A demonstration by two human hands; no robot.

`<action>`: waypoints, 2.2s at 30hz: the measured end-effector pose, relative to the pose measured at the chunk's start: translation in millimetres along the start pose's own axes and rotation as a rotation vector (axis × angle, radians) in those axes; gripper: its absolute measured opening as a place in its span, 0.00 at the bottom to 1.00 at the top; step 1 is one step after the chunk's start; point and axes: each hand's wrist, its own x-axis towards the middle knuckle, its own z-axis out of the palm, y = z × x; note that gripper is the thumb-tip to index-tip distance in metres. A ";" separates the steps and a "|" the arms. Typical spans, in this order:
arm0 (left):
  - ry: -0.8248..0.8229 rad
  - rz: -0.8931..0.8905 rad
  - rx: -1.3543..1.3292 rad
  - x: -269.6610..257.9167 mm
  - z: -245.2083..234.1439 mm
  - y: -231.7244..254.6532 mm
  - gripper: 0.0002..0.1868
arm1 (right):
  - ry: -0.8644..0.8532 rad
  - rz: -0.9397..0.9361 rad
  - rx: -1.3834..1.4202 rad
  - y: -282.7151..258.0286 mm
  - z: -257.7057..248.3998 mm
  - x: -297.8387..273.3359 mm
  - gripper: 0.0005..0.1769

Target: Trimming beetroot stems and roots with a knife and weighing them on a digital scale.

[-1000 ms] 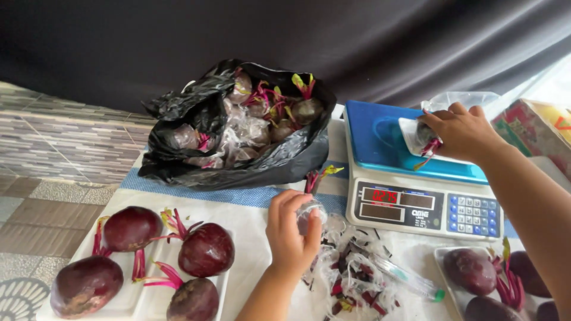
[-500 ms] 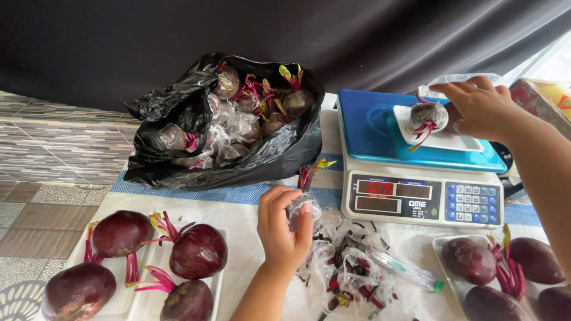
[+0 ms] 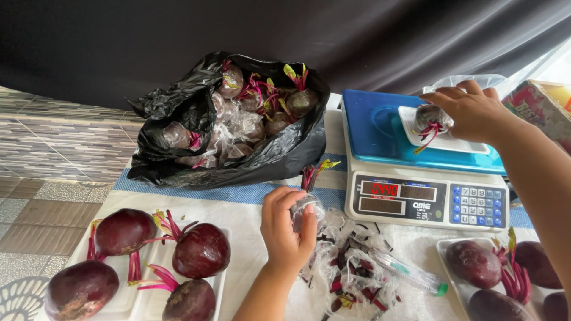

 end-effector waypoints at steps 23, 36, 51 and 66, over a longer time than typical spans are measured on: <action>0.018 0.031 -0.020 1.6 0.3 -0.9 0.10 | 0.091 -0.053 -0.172 -3.0 19.1 9.2 0.44; 0.018 0.012 0.002 5.9 -2.6 2.8 0.09 | 0.171 -0.019 0.004 0.7 -11.4 -16.8 0.47; -0.059 -0.211 0.391 14.9 -8.8 -40.5 0.36 | 0.154 -0.326 1.128 -153.5 -117.5 -50.6 0.46; -0.024 -0.328 0.460 13.0 -8.5 -29.2 0.18 | 0.317 -0.319 0.392 -271.9 -131.0 72.6 0.52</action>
